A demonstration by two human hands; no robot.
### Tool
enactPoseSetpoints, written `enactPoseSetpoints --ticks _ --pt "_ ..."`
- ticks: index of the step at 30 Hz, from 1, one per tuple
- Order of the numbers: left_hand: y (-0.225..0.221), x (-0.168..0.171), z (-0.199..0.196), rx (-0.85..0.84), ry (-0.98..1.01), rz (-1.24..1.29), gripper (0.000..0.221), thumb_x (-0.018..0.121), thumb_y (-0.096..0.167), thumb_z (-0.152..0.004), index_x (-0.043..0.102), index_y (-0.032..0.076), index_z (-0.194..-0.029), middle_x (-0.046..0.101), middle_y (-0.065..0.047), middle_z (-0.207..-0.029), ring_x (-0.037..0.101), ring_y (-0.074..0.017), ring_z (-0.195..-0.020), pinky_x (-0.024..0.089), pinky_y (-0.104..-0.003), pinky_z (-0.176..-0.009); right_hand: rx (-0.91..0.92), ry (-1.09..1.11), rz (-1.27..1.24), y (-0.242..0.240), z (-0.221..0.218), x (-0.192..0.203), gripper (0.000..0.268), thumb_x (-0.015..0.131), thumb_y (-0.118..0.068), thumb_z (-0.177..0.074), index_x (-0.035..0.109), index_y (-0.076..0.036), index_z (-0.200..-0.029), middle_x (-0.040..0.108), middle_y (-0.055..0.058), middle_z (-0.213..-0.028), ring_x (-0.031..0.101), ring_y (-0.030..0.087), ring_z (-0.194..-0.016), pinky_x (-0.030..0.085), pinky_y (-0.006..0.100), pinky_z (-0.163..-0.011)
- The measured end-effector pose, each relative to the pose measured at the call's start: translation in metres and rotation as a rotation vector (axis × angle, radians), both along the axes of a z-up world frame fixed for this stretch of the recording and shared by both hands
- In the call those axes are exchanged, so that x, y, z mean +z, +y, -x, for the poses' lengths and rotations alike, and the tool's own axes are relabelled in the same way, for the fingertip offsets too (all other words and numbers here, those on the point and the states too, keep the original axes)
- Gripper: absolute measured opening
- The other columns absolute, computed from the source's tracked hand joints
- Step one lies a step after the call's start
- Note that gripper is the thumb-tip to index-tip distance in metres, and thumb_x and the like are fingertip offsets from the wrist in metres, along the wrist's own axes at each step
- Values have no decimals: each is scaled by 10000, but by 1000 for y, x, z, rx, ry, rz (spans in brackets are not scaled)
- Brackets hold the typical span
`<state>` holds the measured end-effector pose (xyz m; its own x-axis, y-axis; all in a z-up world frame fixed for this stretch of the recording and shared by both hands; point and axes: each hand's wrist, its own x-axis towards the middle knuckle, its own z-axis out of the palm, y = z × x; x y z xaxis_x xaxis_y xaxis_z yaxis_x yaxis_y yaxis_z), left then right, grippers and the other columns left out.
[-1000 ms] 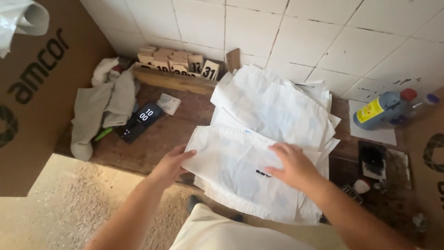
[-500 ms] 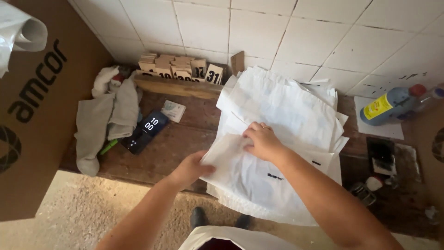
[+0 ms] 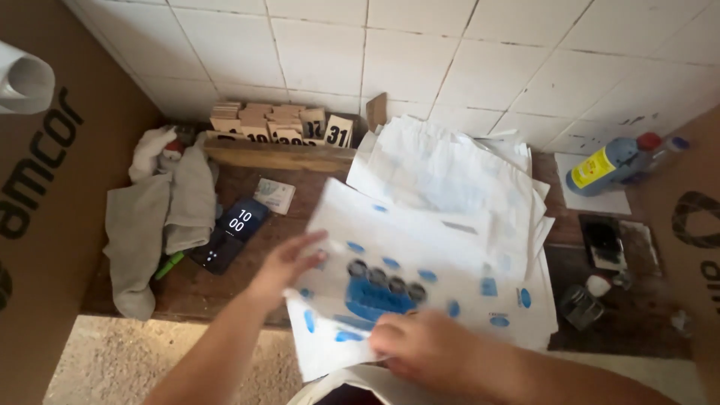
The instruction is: Organizing and stacking white plastic cheese bags on a wooden workbench in a factory setting.
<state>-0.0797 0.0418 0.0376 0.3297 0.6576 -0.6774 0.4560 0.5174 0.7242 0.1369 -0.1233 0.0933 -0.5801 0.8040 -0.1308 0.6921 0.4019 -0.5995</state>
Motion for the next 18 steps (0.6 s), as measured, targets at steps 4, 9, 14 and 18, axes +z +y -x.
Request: enactPoseSetpoints --ticks 4,9,14,18 --pt "43 -36 42 154 31 -329 595 750 154 -873 632 339 -1427 614 84 -1430 641 -76 -932 548 -205 -742 171 259 -306 14 47 -31 194 598 -213 -1029 540 -50 -940 577 145 -837 601 383 -647 499 504 -572" --pt "59 -30 78 197 129 -293 602 694 138 -898 582 275 -1473 583 -16 -1466 628 -189 -1103 544 -324 -878 -136 106 517 68 31 -8 527 639 -300 -942 511 -199 -1443 544 37 -1487 558 225 -1258 461 399 -1042" --pt "39 -93 122 106 247 -794 763 743 201 -853 398 138 -1531 318 -106 -1631 573 -305 -1268 516 -429 -1003 -513 -342 -207 109 -117 -155 694 837 -252 -773 554 -145 -1398 547 141 -1397 531 411 -1223 434 510 -1061" --pt "-27 -37 115 -495 353 -1021 692 785 185 -811 529 174 -1454 555 -114 -1487 519 -313 -1370 442 -447 -1093 -596 -529 -20 122 -140 -170 525 690 -297 -860 540 -118 -1330 551 106 -1304 545 378 -1201 545 479 -895"
